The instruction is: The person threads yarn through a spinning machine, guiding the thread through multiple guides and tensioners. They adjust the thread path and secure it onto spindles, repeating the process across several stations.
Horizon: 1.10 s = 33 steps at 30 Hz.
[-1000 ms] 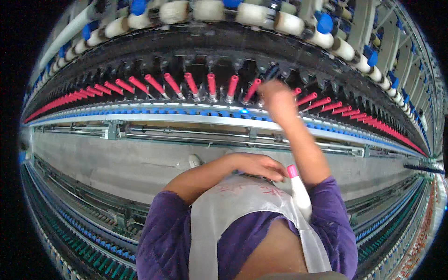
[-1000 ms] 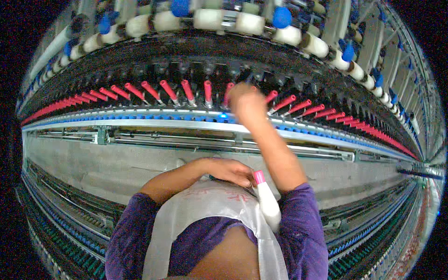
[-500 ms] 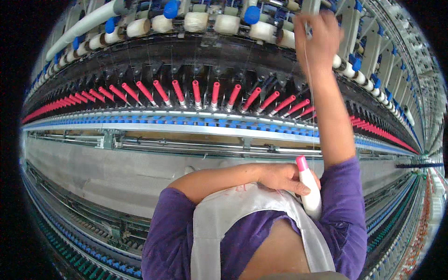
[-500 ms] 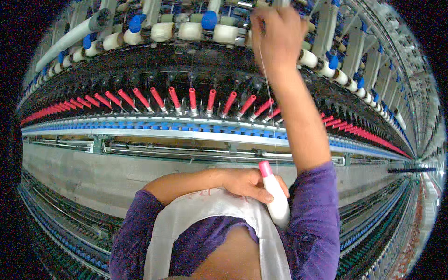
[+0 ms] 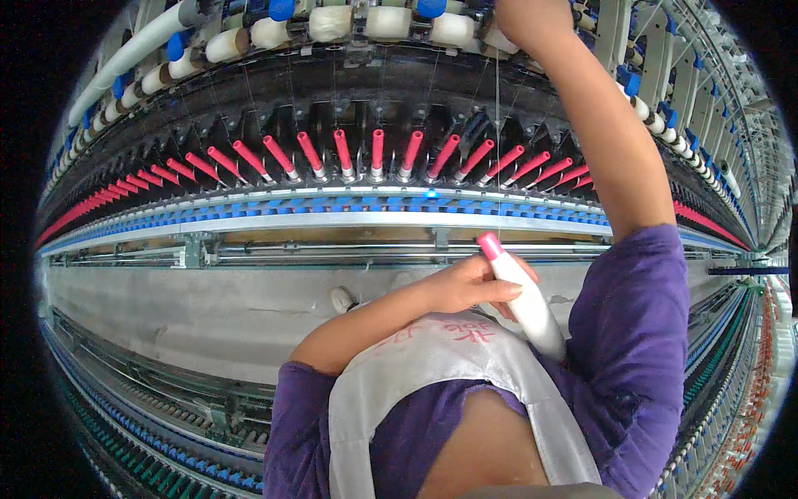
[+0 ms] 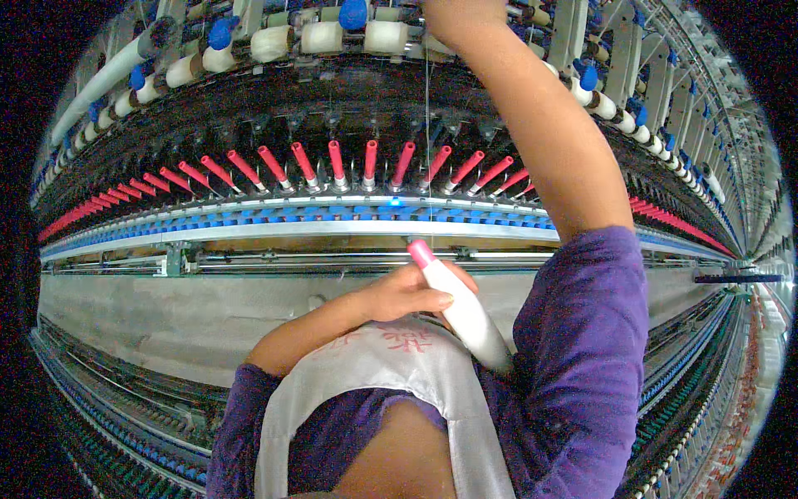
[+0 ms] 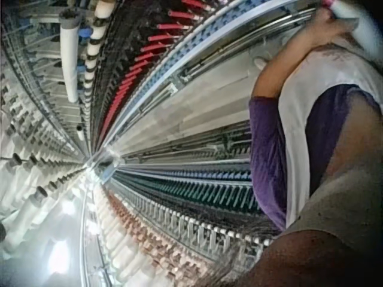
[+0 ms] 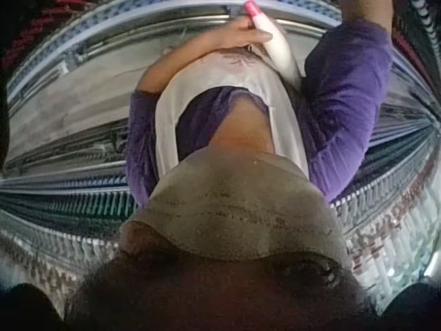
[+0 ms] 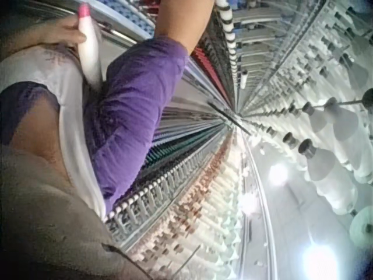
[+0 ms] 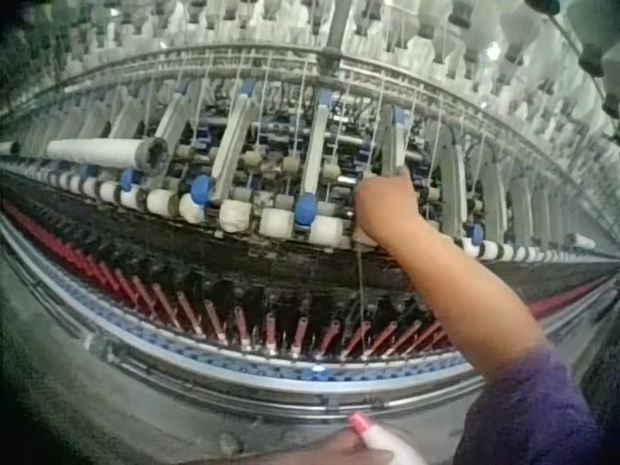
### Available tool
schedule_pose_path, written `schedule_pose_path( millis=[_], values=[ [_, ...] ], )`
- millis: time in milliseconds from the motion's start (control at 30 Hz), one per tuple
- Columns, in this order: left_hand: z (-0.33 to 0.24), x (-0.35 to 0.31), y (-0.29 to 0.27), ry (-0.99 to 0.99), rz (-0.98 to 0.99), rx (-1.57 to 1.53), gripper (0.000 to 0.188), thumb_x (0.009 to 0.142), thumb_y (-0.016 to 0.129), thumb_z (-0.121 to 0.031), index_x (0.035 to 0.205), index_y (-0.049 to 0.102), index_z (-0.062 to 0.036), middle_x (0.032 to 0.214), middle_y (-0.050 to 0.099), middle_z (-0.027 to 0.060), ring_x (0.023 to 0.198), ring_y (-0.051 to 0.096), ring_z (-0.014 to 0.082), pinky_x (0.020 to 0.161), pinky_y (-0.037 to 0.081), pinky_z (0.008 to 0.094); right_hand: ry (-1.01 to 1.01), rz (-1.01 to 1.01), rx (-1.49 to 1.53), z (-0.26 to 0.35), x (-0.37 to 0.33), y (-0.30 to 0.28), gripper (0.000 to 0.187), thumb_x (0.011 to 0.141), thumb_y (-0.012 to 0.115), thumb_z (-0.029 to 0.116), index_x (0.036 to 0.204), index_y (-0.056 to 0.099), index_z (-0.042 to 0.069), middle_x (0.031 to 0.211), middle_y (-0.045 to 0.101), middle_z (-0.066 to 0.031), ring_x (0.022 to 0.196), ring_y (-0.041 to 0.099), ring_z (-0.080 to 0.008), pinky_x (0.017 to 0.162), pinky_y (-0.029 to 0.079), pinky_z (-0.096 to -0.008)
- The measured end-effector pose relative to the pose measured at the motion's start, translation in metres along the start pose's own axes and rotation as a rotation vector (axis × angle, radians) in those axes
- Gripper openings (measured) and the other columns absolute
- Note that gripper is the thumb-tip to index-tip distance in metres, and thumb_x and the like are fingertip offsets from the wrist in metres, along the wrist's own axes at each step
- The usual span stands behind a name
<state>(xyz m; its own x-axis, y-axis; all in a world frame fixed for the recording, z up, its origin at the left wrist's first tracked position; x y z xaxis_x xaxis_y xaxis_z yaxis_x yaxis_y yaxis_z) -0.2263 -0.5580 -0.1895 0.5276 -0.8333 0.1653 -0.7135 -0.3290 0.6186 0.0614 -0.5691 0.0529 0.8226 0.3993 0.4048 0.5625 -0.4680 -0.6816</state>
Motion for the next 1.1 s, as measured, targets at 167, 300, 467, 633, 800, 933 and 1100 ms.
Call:
schedule_pose_path(
  millis=[167, 300, 467, 633, 800, 933, 1100],
  values=[
    [-0.007, -0.047, -0.060, 0.084, -0.394, -0.103, 0.041, 0.101, 0.060, -0.026, 0.134, 0.055, -0.0024, 0.122, 0.065, 0.0137, 0.109, 0.066, 0.0249, 0.087, 0.058, 0.0381, -0.237, -0.126, 0.984, 0.036, -0.140, -0.028, 0.023, 0.086, 0.072, 0.019, 0.103, 0.065, 0.004, 0.095, 0.066, -0.0147, 0.098, 0.064, -0.0316, 0.089, 0.048, -0.0456],
    [-0.023, -0.103, -0.106, 0.085, -0.493, 0.293, 0.042, 0.099, 0.062, -0.031, 0.131, 0.059, -0.0033, 0.119, 0.068, 0.0135, 0.107, 0.066, 0.0270, 0.088, 0.055, 0.0399, -0.366, 1.061, 1.309, 0.117, -0.279, 0.032, 0.036, 0.089, 0.067, 0.029, 0.114, 0.064, 0.003, 0.101, 0.068, -0.0171, 0.092, 0.068, -0.0335, 0.081, 0.053, -0.0445],
    [-0.068, -0.218, -0.138, -0.363, -0.349, 1.186, 0.044, 0.097, 0.064, -0.037, 0.127, 0.063, -0.0045, 0.116, 0.071, 0.0133, 0.105, 0.067, 0.0297, 0.090, 0.052, 0.0421, -0.425, 1.370, 0.863, 0.209, -0.336, 0.030, 0.041, 0.090, 0.063, 0.039, 0.112, 0.069, 0.004, 0.103, 0.071, -0.0179, 0.093, 0.070, -0.0331, 0.084, 0.053, -0.0459],
    [-0.277, -0.349, -0.171, 0.085, -0.996, 1.544, 0.046, 0.096, 0.064, -0.033, 0.132, 0.060, -0.0052, 0.130, 0.062, 0.0177, 0.119, 0.059, 0.0359, 0.102, 0.047, 0.0441, -0.717, 1.416, 0.616, 0.355, -0.342, -0.022, 0.048, 0.092, 0.060, 0.048, 0.110, 0.075, 0.006, 0.104, 0.074, -0.0188, 0.094, 0.071, -0.0327, 0.086, 0.054, -0.0473],
    [-0.451, -0.402, -0.153, 0.465, -1.170, 2.008, 0.050, 0.093, 0.066, -0.025, 0.137, 0.055, -0.0059, 0.137, 0.055, 0.0201, 0.129, 0.050, 0.0393, 0.109, 0.041, 0.0464, -0.831, 1.251, 0.630, 0.483, -0.314, -0.043, 0.046, 0.095, 0.056, 0.048, 0.116, 0.072, 0.010, 0.109, 0.073, -0.0170, 0.099, 0.070, -0.0333, 0.090, 0.052, -0.0487],
    [-0.548, -0.398, -0.157, 0.514, -1.214, 2.500, 0.052, 0.097, 0.058, -0.037, 0.139, 0.054, -0.0054, 0.141, 0.052, 0.0199, 0.133, 0.046, 0.0404, 0.112, 0.034, 0.0512, -0.836, 1.080, 0.629, 0.493, -0.241, -0.088, 0.045, 0.097, 0.053, 0.048, 0.121, 0.071, 0.014, 0.113, 0.073, -0.0155, 0.103, 0.070, -0.0338, 0.094, 0.051, -0.0497],
    [-0.588, -0.402, -0.210, 0.178, -0.922, 2.302, 0.049, 0.100, 0.051, -0.044, 0.129, 0.061, -0.0057, 0.125, 0.064, 0.0176, 0.120, 0.056, 0.0393, 0.104, 0.040, 0.0505, -0.597, 0.550, 1.255, 0.426, -0.046, -0.218, 0.039, 0.096, 0.060, 0.042, 0.118, 0.071, 0.012, 0.108, 0.073, -0.0149, 0.100, 0.071, -0.0322, 0.088, 0.054, -0.0435]
  ],
)
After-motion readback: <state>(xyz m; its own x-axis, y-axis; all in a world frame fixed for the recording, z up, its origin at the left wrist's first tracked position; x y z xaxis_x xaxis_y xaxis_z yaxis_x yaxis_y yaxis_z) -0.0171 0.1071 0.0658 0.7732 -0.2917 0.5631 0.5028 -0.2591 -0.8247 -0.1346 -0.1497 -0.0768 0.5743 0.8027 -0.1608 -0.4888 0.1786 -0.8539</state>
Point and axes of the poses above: each hand's wrist, its own x-axis towards the middle knuckle, its own y-axis out of the palm, z = x × y, the point moved 6 cm from there along x, towards the middle knuckle
